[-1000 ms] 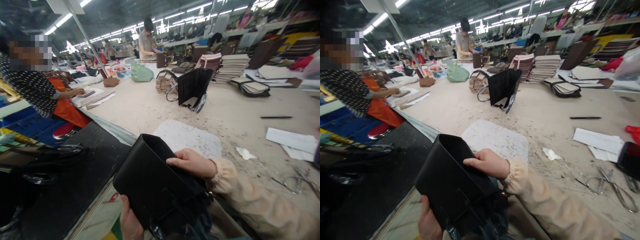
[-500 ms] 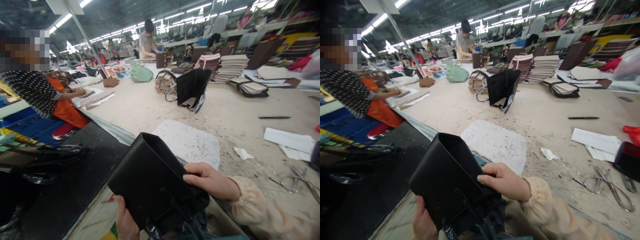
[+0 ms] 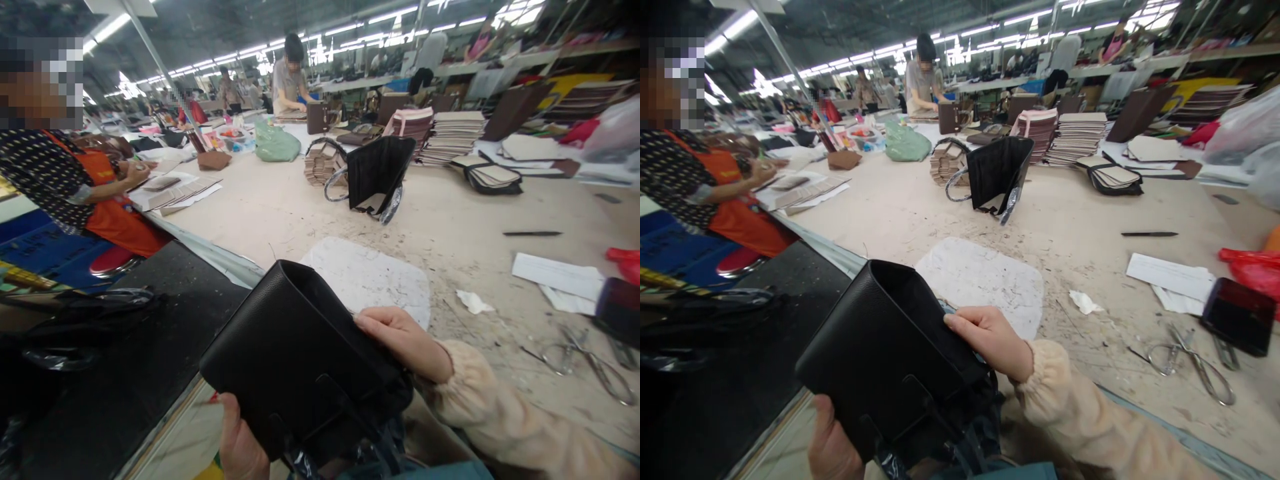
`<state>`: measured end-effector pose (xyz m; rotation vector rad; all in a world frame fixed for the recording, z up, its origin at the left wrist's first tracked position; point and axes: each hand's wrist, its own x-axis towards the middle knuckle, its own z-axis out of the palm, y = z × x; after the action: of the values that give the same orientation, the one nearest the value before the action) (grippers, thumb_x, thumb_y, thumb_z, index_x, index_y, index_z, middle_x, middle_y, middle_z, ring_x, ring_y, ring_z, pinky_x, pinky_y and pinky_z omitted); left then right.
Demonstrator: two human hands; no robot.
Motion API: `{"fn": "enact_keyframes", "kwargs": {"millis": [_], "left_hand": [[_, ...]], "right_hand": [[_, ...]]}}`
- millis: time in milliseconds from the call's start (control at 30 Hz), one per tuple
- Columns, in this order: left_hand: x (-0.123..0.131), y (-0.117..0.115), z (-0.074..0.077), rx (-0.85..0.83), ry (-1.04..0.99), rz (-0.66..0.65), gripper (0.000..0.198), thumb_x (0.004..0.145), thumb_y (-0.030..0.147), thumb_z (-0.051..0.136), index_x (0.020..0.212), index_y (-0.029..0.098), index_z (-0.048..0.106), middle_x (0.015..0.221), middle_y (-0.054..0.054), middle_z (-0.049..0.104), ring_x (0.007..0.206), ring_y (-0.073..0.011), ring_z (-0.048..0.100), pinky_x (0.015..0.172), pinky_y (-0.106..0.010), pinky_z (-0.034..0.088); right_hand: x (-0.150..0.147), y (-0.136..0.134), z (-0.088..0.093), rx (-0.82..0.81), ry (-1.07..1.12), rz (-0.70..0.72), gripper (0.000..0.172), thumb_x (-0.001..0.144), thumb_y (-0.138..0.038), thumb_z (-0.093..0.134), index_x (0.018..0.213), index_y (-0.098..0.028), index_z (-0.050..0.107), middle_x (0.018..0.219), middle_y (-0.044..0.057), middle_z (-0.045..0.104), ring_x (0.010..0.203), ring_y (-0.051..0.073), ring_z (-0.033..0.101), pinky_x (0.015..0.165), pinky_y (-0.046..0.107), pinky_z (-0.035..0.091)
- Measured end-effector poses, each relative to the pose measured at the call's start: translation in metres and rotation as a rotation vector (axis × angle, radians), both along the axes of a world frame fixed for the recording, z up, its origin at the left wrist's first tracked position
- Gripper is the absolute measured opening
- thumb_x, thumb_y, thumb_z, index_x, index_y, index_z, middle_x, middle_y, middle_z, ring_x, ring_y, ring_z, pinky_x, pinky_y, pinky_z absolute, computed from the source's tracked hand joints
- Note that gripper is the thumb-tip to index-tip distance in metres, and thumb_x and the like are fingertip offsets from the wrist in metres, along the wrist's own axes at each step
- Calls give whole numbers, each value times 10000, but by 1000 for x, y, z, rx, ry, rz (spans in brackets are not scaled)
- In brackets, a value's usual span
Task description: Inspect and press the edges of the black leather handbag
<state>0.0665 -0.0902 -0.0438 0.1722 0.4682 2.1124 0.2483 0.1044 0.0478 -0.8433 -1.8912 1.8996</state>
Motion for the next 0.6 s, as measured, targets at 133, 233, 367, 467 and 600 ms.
{"fn": "enact_keyframes", "kwargs": {"millis": [133,233,367,467,600], "left_hand": [[-2,-1,6,-201,-21,83,492,929,437,246,1147,197,616,1102,-84,639,1001,-203,621,1082,-374,280],[-4,-3,7,-411,-81,161,487,941,366,214,1109,206,643,1044,-70,672,983,-194,630,1070,-377,305],[-6,-2,4,-507,-74,194,454,938,358,238,1194,207,581,1044,-57,677,1062,-190,589,1076,-370,301],[-6,-1,2,-525,-71,184,460,936,361,237,1225,197,554,1040,-67,681,1041,-195,603,1072,-377,314],[-6,0,4,-558,-84,203,466,936,362,231,1243,196,539,1032,-70,687,1007,-193,623,1067,-368,328]], "right_hand": [[-4,2,1,62,-12,8,423,842,-471,507,567,-156,438,540,-47,317,503,69,304,454,209,258],[2,1,0,12,-6,61,348,822,-441,547,653,-137,554,560,-33,406,520,77,363,471,205,296],[14,-1,-4,-154,29,110,290,790,-413,607,803,-123,615,615,-17,496,530,76,404,476,197,314],[21,-2,-7,-236,122,160,258,773,-350,643,895,-123,617,701,-1,542,586,79,447,517,192,337],[27,-1,-7,-283,190,247,269,751,-282,664,968,-131,612,766,5,550,640,87,472,565,195,364]]}}
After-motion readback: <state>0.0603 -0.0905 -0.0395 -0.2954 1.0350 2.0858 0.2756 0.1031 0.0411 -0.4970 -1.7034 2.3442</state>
